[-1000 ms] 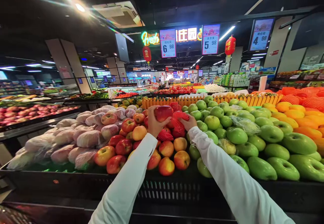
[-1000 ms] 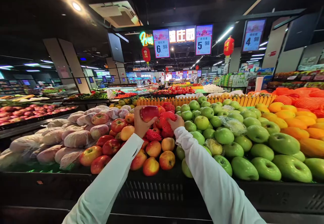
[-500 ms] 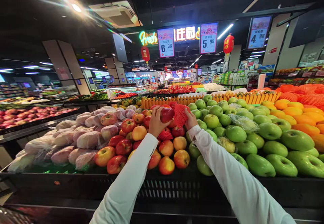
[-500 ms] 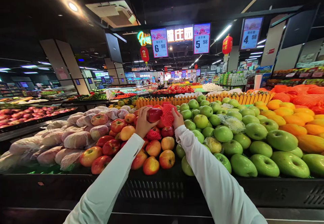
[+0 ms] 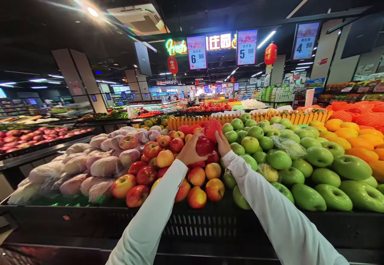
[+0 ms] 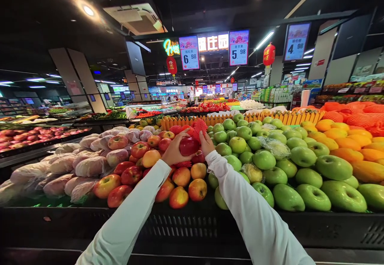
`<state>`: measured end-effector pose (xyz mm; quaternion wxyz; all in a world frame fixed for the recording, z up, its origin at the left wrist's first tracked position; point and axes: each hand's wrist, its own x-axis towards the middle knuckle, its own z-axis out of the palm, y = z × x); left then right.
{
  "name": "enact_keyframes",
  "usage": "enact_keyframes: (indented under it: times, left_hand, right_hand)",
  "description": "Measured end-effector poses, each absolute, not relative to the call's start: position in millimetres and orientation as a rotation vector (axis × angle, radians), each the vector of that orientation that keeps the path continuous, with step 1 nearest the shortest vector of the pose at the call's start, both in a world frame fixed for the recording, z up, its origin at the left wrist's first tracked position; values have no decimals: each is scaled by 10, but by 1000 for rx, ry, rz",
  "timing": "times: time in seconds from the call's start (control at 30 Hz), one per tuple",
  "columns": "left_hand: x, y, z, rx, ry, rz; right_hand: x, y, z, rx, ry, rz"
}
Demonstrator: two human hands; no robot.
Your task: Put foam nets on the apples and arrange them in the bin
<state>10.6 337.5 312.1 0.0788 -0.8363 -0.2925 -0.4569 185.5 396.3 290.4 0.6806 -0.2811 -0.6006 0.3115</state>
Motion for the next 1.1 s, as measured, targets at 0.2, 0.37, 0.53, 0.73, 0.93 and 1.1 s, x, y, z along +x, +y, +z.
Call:
enact_keyframes:
  times: [0.2,0.37,0.53,0.73,0.93,1.1]
  left_hand:
    - [125,3391,3087,-2626,-892,-1237]
    - [152,3342,3107,-2559,-884,-1289]
    - [149,3334,3128,-2370,-946,-1438]
    - [127,3394,3124,-2223,-1068,-1519]
    - [108,3405,3104,-2238,-897,-1504]
    - [99,3388,3098,-2320,-793,-1494]
  right_hand:
    - [1770,3820,2926,-840,-1354,634]
    - [1761,3805,2937,-994,-1359,604]
    - [1848,3800,2999,-1072,-1272,505]
    - [1929,3677,3051,-1071,-1327,202]
    - [1960,3629,3068,-935,-1451,197]
    - [1951,3662,3080,-789,-1530,228]
